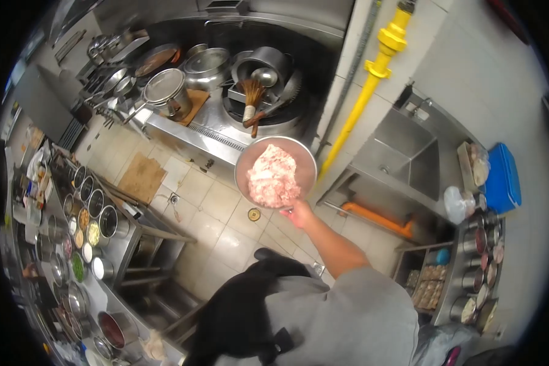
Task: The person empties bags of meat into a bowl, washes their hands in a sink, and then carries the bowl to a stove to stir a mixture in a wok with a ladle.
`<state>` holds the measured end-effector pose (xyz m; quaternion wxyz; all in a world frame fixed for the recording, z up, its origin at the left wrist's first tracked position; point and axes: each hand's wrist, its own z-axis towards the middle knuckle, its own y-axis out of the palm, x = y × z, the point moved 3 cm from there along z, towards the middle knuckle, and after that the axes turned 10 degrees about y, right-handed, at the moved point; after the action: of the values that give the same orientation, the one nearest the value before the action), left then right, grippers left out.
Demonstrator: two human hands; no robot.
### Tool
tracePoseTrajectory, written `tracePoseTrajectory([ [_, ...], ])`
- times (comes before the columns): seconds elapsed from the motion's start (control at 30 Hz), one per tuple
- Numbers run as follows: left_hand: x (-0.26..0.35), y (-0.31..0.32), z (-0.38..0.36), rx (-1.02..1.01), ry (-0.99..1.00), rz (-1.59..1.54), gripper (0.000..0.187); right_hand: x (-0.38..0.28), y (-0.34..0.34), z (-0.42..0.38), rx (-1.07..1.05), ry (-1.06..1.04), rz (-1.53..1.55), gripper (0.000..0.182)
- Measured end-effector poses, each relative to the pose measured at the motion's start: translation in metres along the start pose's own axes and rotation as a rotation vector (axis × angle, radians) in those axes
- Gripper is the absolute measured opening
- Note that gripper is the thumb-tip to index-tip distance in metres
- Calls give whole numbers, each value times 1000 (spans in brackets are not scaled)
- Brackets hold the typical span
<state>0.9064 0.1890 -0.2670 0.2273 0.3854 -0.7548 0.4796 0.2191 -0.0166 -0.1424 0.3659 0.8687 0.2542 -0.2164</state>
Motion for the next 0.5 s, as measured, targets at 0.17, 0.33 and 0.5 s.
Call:
tracePoseTrajectory([
  [0.17, 9, -19, 40, -87, 182, 59, 35, 1, 2, 72, 31, -28, 173, 43],
  [0.33, 21, -11, 81, -280, 145, -21, 40, -5, 15, 100, -45, -13, 150, 45],
  [0.5, 70, 39, 150, -579, 204, 203, 44, -7, -28, -20, 245, 71, -295, 60],
])
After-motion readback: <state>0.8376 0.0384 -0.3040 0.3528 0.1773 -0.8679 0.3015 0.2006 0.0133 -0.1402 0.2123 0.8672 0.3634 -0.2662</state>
